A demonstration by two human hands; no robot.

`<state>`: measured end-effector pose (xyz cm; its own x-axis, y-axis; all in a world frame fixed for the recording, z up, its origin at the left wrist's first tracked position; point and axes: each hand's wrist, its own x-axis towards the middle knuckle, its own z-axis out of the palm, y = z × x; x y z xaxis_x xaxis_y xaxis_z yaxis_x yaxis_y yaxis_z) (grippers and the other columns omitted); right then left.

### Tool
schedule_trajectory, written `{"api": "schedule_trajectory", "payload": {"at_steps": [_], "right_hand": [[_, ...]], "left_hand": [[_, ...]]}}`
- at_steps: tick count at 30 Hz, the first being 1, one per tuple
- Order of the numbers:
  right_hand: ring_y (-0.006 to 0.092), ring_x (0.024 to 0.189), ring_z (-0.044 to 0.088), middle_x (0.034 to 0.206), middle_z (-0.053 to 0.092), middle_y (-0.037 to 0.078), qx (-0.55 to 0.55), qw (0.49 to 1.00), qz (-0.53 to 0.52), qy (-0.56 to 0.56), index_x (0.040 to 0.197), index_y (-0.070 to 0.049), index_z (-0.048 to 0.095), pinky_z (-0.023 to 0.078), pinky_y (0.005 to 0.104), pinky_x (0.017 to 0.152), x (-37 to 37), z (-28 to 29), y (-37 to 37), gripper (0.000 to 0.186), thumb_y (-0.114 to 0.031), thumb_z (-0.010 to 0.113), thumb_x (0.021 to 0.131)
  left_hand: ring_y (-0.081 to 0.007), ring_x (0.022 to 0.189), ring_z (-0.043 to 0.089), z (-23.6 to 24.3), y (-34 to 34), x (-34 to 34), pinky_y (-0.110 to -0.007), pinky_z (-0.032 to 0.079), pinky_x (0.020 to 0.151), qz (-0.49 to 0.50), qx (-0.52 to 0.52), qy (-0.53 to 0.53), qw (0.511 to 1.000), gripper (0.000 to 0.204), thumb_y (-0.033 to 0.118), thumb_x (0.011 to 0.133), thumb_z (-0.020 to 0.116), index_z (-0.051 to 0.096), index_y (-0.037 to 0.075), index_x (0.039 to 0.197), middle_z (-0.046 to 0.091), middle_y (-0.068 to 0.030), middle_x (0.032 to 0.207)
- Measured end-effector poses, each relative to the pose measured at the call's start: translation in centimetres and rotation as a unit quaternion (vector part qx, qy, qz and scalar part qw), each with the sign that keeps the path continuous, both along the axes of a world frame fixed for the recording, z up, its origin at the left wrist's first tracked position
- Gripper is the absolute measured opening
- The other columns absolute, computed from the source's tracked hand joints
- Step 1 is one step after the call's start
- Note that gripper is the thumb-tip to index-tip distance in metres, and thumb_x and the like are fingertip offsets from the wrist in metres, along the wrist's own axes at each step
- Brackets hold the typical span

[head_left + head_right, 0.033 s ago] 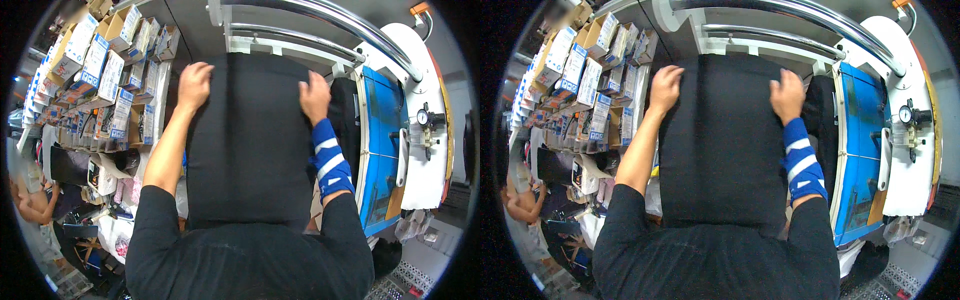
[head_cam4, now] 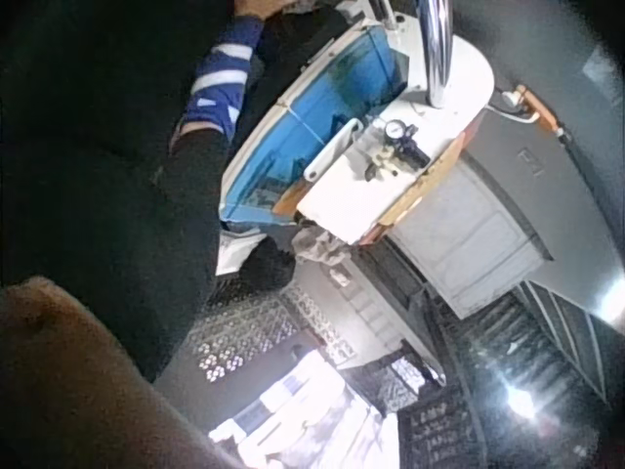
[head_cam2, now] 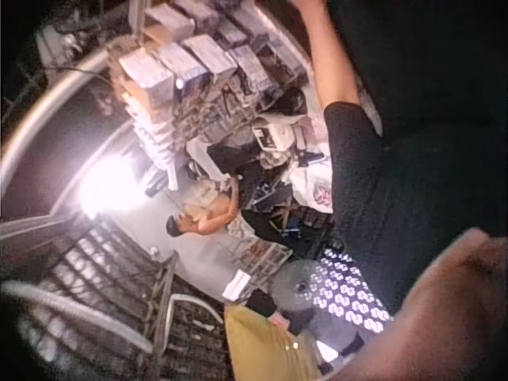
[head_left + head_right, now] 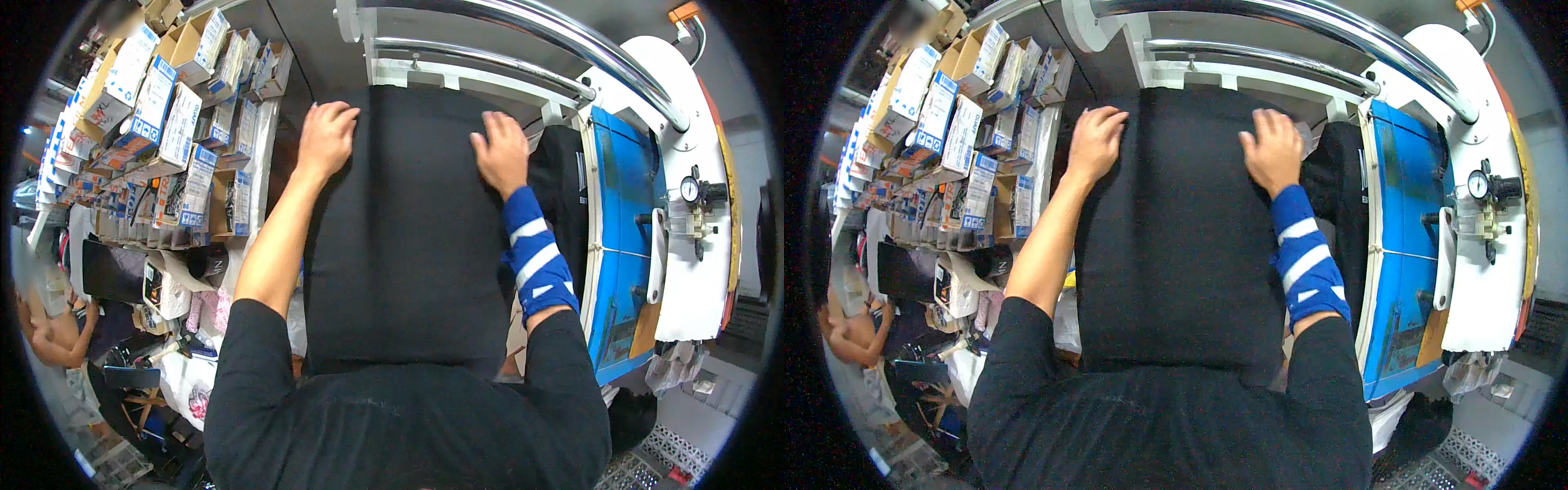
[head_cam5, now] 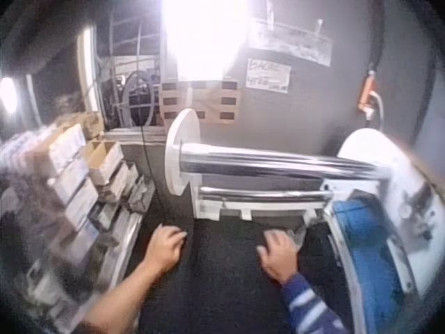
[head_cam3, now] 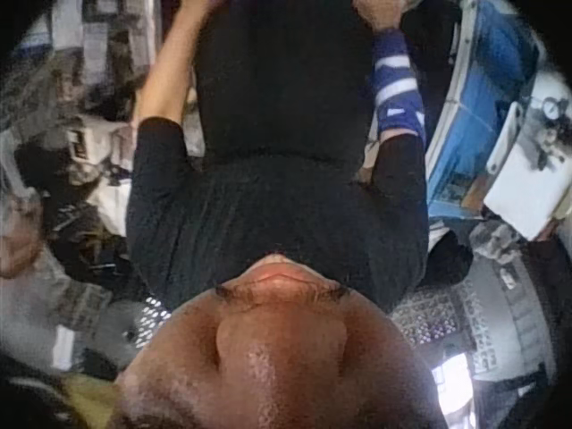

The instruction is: The person places a black t-shirt on a heat press, aligns a transfer sheet with a medical technology design, and closes the press. After opening the press, the person removes the t-shirt and places it on a nearby table, then repeats the process with another t-shirt.

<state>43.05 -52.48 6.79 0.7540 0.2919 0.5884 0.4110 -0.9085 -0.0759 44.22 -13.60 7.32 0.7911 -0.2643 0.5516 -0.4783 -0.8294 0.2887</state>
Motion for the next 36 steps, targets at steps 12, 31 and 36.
{"api": "schedule_trajectory", "payload": {"at_steps": [12, 31, 36], "right_hand": [[0.0424, 0.122, 0.058, 0.126, 0.064, 0.028, 0.124, 0.978, -0.105, 0.130, 0.124, 0.006, 0.065, 0.044, 0.0480, 0.106, -11.0, 3.2, -4.2, 0.044, -0.027, 0.068, 0.094], [0.0374, 0.131, 0.055, 0.147, 0.053, 0.025, 0.218, 0.895, -0.225, 0.317, 0.146, 0.009, 0.044, 0.041, 0.0397, 0.112, -30.2, -2.0, -2.1, 0.077, -0.052, 0.057, 0.101], [0.0409, 0.128, 0.057, 0.142, 0.058, 0.026, 0.245, 0.896, -0.185, 0.321, 0.143, 0.010, 0.048, 0.043, 0.0412, 0.110, -29.8, -2.2, -2.3, 0.077, -0.054, 0.057, 0.100]], "left_hand": [[-0.0379, 0.106, 0.064, 1.8, 7.2, -12.4, -0.045, 0.051, 0.094, 0.086, -0.123, 0.060, 0.987, 0.025, 0.017, 0.092, 0.063, 0.068, 0.002, 0.111, 0.068, -0.0182, 0.109], [-0.0452, 0.153, 0.017, -12.2, 19.1, -63.0, -0.062, 0.009, 0.123, 0.728, 0.012, 0.341, 0.594, 0.064, 0.040, 0.107, 0.040, 0.031, 0.004, 0.159, 0.024, -0.0221, 0.166], [-0.0420, 0.146, 0.032, -13.0, 20.1, -63.3, -0.058, 0.019, 0.120, 0.740, -0.044, 0.250, 0.623, 0.050, 0.028, 0.104, 0.047, 0.048, 0.004, 0.147, 0.040, -0.0224, 0.156]]}}
